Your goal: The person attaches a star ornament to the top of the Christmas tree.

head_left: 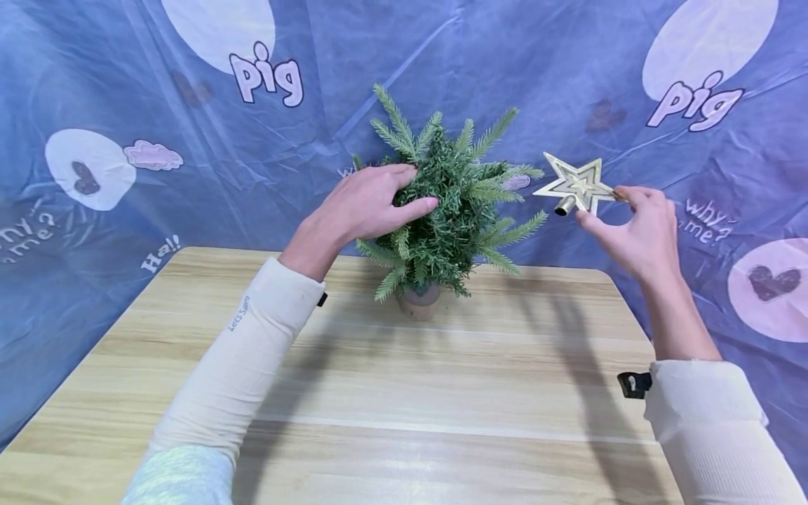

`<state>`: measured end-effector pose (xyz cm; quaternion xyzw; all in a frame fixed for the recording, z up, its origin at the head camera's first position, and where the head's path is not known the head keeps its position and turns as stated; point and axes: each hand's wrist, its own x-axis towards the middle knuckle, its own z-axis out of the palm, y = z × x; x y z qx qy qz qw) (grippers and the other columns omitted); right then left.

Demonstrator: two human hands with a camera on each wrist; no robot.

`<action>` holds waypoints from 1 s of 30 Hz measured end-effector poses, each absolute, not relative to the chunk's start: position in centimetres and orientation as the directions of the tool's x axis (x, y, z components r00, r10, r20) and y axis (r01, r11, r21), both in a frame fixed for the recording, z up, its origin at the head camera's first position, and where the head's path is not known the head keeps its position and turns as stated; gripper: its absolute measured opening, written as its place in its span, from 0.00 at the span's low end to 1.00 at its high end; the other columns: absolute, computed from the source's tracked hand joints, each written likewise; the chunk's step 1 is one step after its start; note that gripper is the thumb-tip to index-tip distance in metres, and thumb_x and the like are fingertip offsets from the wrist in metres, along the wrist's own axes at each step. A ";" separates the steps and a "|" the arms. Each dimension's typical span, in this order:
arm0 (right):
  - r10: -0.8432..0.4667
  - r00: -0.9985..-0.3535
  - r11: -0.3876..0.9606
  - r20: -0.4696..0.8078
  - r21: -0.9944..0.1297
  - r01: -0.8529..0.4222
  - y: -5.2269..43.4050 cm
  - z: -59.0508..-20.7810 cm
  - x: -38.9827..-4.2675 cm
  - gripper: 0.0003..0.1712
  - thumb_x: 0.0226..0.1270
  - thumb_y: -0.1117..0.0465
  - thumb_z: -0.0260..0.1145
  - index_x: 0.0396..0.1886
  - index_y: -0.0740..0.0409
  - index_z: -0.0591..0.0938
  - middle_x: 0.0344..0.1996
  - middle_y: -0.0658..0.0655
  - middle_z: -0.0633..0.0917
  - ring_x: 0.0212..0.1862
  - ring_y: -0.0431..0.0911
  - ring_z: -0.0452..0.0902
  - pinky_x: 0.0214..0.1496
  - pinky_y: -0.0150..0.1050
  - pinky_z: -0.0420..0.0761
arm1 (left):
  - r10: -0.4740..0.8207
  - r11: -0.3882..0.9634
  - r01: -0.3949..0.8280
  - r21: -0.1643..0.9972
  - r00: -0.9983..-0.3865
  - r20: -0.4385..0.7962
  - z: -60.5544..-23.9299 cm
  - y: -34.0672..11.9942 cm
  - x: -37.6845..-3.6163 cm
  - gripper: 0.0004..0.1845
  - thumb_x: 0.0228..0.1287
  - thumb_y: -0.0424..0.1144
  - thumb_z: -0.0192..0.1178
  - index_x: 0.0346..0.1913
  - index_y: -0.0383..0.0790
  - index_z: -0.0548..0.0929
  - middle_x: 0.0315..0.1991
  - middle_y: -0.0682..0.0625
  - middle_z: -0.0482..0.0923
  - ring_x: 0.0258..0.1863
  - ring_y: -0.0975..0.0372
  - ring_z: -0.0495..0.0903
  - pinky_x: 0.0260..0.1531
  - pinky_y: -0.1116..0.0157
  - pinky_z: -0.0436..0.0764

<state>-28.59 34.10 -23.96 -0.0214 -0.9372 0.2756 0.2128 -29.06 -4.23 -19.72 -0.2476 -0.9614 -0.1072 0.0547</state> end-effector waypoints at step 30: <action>0.185 -0.888 0.844 0.422 -0.532 -0.077 32.1 -21.2 -28.9 0.44 0.53 0.42 0.65 0.66 0.60 0.69 0.63 0.61 0.67 0.61 0.56 0.58 0.55 0.50 0.59 | 0.475 0.850 0.498 0.172 -0.866 0.158 -19.6 -4.3 -29.1 0.45 0.60 0.74 0.35 0.72 0.48 0.57 0.72 0.53 0.56 0.72 0.58 0.55 0.72 0.58 0.56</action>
